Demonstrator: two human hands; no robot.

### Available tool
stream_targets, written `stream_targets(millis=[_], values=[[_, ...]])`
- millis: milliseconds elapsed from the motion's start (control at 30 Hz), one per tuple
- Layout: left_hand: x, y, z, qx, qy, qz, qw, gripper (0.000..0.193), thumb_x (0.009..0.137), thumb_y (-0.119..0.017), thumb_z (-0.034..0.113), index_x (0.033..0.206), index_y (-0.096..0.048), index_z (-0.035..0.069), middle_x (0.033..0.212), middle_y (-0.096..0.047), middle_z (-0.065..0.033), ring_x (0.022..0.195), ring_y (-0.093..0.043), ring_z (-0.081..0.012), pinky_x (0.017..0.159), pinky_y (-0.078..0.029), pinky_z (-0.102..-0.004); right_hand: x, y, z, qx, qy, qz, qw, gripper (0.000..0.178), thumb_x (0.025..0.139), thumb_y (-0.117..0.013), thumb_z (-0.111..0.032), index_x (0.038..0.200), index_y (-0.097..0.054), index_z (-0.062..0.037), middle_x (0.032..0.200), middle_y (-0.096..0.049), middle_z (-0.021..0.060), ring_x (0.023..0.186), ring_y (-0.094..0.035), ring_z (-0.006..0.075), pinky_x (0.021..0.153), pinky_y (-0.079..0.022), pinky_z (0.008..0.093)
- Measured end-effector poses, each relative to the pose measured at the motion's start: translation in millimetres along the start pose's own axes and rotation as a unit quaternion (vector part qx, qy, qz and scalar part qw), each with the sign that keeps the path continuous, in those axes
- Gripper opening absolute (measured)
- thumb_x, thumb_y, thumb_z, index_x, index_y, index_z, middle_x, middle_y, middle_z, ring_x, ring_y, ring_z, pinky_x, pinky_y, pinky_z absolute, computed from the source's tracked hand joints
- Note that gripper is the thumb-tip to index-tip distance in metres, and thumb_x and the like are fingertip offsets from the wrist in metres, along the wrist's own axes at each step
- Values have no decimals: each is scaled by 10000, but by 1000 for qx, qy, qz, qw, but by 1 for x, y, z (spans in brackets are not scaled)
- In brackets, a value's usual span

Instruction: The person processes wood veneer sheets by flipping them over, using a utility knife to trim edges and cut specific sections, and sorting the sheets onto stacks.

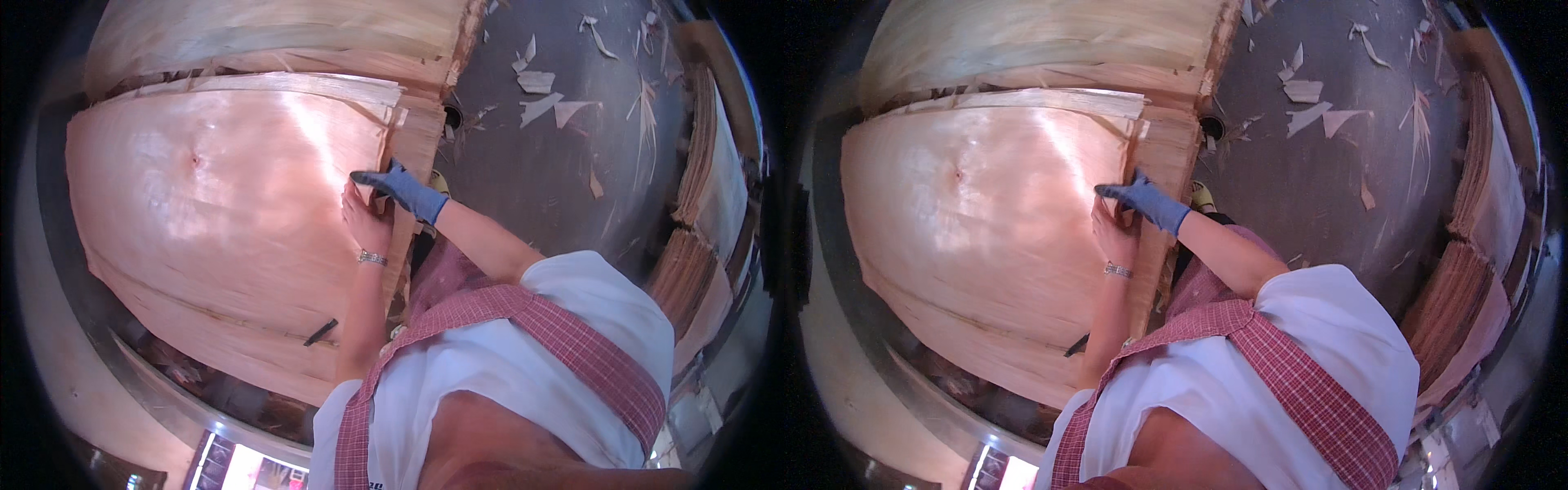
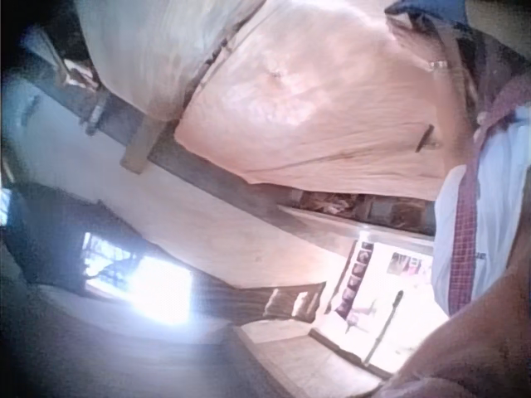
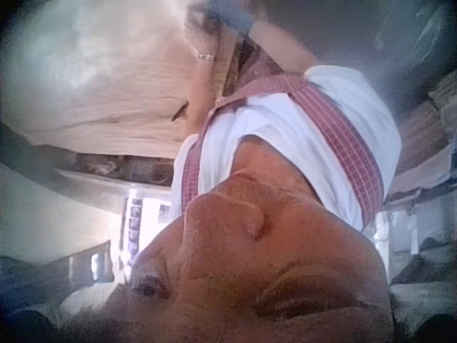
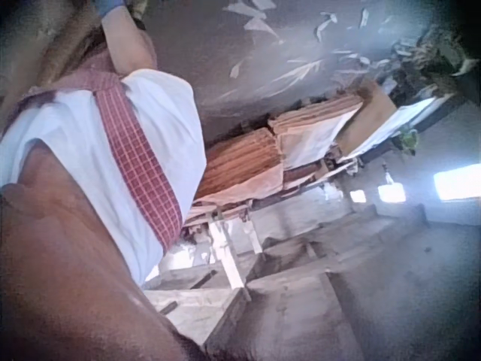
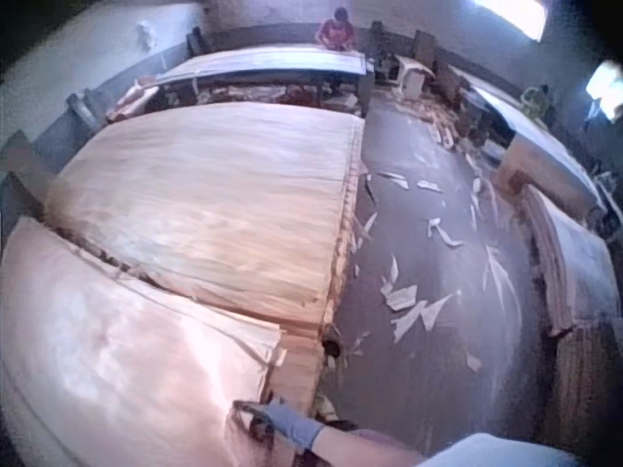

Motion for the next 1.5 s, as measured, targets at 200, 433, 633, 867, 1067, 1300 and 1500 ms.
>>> stream_targets(millis=[200, 433, 633, 867, 1067, 1300, 1500], values=[[-14, 53, -84, -367, 137, 100, 915, 495, 810, -695, 58, 1265, -520, -25, 1203, -607, -141, 1058, -597, -236, 905, -478, -332, -39, -141, -47, -422, 236, -80, 872, 1059, 715, -769, -545, 1491, -242, -53, 1314, -482, 272, 1180, -537, 353, 984, -445, 413], [-30, 74, -181, -505, 336, 135, 784, 387, 798, -766, 78, 1122, -613, -67, 985, -682, -85, 805, -641, -126, 696, -538, -283, 51, -156, 26, -451, 171, -184, 856, 918, 743, -738, -528, 1488, -304, -212, 1348, -428, 274, 1253, -435, 417, 1052, -378, 444], [-26, 97, -180, -472, 288, 107, 827, 340, 775, -802, 146, 1036, -676, -33, 951, -692, -68, 818, -640, -123, 721, -527, -278, 39, -184, -11, -566, 274, -81, 773, 947, 685, -765, -565, 1477, -318, -301, 1449, -326, 250, 1333, -332, 442, 1096, -325, 497], [-26, 131, -160, -505, 256, 125, 815, 425, 794, -795, 126, 1148, -604, -8, 1064, -660, -46, 915, -623, -127, 799, -520, -271, 40, -171, -2, -377, 295, -138, 867, 1013, 678, -871, -333, 1485, -299, -117, 1469, -367, 121, 1335, -373, 285, 1112, -347, 420], [-15, 118, -140, -517, 212, 107, 822, 483, 751, -830, 108, 1150, -600, -37, 1072, -678, -75, 933, -635, -138, 814, -522, -275, 42, -139, 0, -222, 194, -202, 934, 994, 749, -834, -262, 1511, -219, -89, 1542, -269, 81, 1378, -321, 254, 1116, -337, 388], [13, 106, -85, -362, 137, 86, 918, 374, 797, -784, 140, 1094, -639, -35, 992, -712, -96, 878, -667, -174, 790, -527, -307, 41, -83, 12, -16, 110, -216, 970, 785, 872, -711, -310, 1499, -281, -117, 1502, -360, 60, 1329, -394, 210, 1094, -349, 416], [28, 69, -52, -127, 130, 62, 981, 475, 792, -757, 267, 1186, -615, 43, 884, -718, -154, 826, -696, -272, 750, -531, -359, 38, 0, 62, 196, 34, -157, 967, 513, 994, -468, -306, 1459, -355, -120, 1435, -454, 62, 1272, -466, 216, 1038, -403, 412]])
Point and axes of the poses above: each hand's wrist, its own x-axis towards the middle knuckle, its own y-axis out of the back of the hand, z = x × y, the point moved 7 cm from there along x, towards the middle knuckle
